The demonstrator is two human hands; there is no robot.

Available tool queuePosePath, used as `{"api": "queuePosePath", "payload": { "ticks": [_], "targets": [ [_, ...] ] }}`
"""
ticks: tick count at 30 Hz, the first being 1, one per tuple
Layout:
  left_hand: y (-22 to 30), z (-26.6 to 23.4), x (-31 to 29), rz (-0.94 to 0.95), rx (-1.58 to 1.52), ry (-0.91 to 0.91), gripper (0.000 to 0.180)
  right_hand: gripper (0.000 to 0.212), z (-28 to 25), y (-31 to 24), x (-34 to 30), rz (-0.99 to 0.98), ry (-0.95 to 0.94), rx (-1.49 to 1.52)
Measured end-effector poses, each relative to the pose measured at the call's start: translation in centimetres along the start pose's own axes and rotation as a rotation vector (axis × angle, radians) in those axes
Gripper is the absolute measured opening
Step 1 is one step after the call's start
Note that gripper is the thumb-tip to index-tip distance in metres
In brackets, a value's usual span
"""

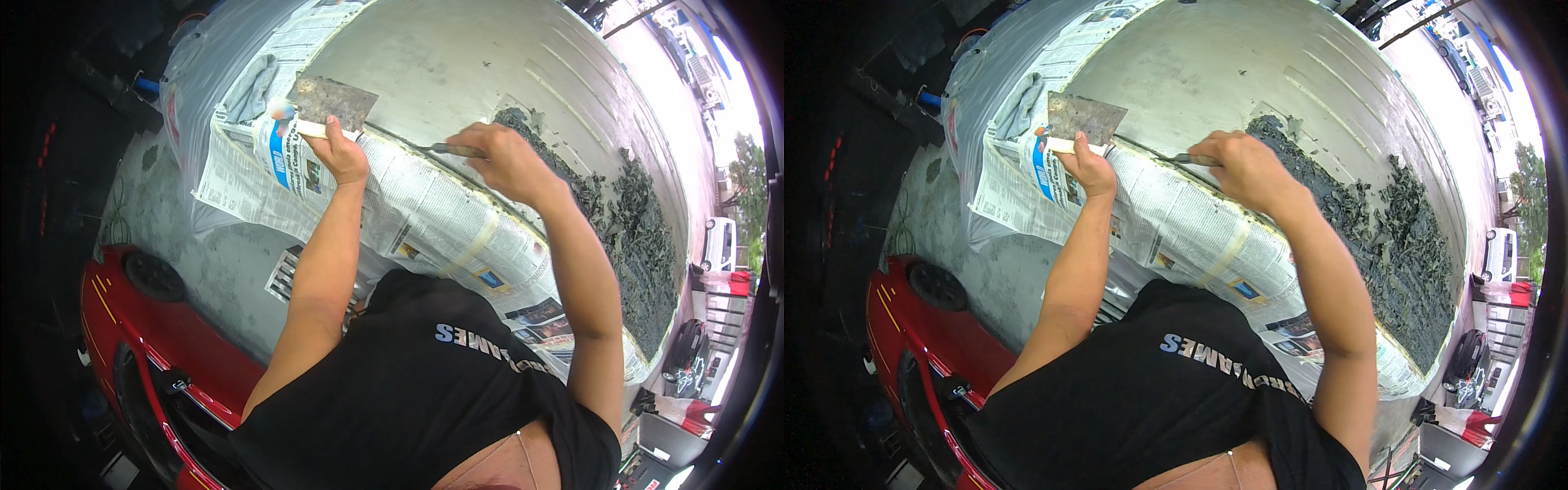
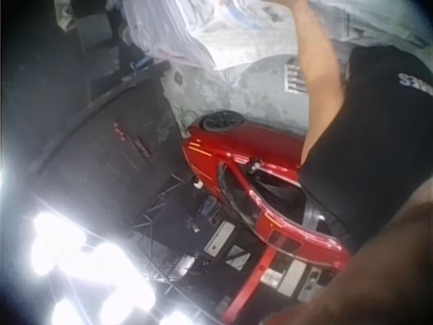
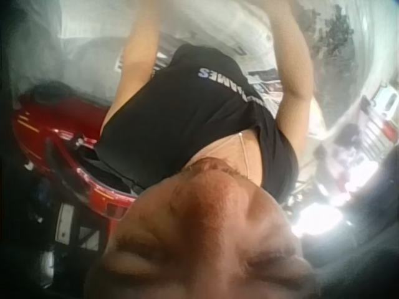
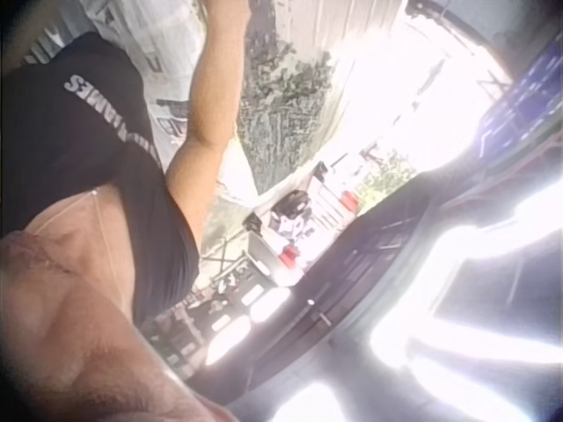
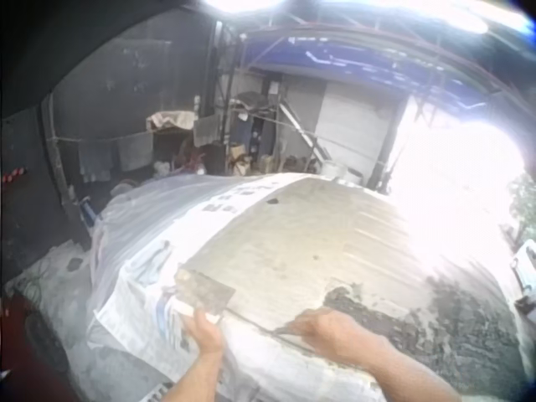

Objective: The person scrapes a thick, dark gray body filler from the hood of a car using a large putty knife in the left hand and a smaller scraper in the right hand. The hood is covered with newspaper to protect the paint. The person repeatedly scrapes the material off the surface and transfers it between the two tools.

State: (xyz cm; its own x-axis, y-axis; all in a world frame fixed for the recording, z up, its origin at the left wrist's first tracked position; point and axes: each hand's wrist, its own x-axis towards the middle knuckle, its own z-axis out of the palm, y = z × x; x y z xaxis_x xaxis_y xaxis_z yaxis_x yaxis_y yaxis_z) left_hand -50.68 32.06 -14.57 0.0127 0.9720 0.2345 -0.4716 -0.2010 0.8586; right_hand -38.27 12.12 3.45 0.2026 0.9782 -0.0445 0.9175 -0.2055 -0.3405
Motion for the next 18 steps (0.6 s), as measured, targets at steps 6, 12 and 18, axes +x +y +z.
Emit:
{"api": "queuePosePath", "payload": {
  "ticks": [6, 12, 18],
  "targets": [
    [-0.1, -0.1, 0.1, 0.017, -0.009, 0.022, 0.049, 0.04, 1.8, -1.4, 1.4, 0.022, -0.038, -0.095],
    [0.2, -0.1, -0.1, -0.002, 0.002, 0.019, 0.05, 0.04, -0.4, -0.9, -2.9, 0.04, -0.152, -0.184],
    [0.5, 0.1, -0.1, 0.017, -0.012, 0.03, 0.05, 0.042, -0.7, -0.6, -7.9, 0.271, 0.023, 0.003]
  ]
}}
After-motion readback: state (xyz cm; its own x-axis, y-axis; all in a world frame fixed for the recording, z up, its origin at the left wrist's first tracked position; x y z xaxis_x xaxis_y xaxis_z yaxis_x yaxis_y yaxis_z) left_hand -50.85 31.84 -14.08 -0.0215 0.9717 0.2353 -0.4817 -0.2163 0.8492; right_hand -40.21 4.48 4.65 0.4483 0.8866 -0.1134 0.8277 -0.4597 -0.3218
